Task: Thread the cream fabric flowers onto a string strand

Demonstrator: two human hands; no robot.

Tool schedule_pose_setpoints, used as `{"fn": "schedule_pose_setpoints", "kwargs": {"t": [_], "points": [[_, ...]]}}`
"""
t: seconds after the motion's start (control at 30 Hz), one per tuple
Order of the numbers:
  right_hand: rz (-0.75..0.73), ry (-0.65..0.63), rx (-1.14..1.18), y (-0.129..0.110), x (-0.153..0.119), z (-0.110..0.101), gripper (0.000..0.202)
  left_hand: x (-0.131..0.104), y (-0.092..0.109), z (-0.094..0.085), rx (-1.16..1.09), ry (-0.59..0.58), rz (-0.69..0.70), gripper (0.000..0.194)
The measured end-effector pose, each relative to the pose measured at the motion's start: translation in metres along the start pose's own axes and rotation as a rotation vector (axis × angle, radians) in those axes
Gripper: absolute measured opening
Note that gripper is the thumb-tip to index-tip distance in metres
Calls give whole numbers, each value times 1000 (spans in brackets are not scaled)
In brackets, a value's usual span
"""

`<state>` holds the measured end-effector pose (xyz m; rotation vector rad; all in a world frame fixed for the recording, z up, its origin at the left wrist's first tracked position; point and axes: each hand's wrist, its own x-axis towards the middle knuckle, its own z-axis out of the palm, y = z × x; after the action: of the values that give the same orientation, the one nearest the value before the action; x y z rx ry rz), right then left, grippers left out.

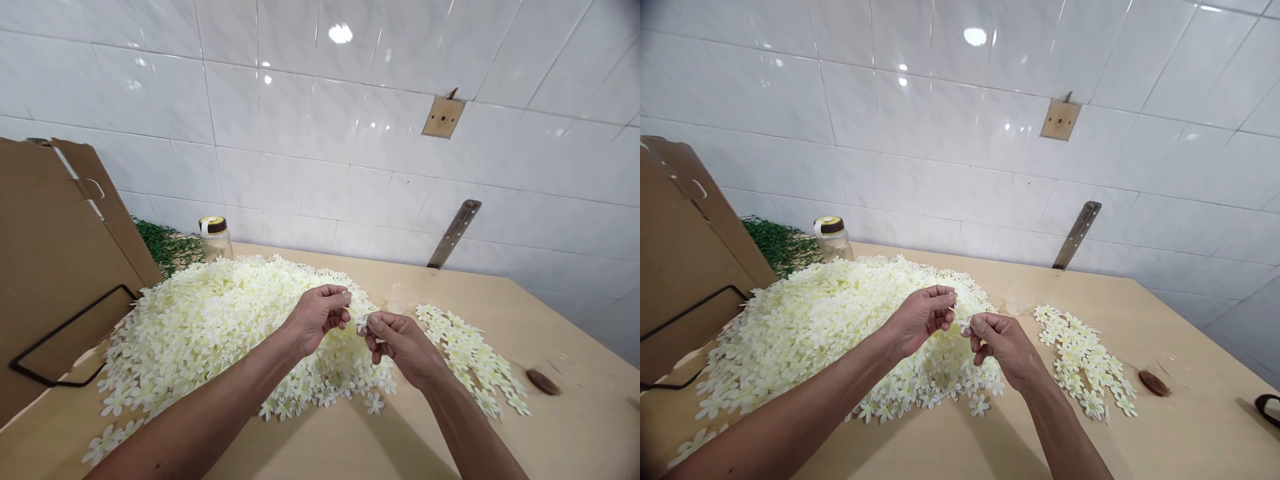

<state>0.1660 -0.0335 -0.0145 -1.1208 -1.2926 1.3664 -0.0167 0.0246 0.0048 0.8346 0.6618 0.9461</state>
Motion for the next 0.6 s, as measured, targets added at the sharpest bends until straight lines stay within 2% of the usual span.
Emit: {"fn": "schedule_pose_setpoints", "kwargs": {"t": [0.6], "points": [[-8, 82, -23, 1, 1, -1, 36, 2, -2, -3, 22, -24, 9, 24]]}}
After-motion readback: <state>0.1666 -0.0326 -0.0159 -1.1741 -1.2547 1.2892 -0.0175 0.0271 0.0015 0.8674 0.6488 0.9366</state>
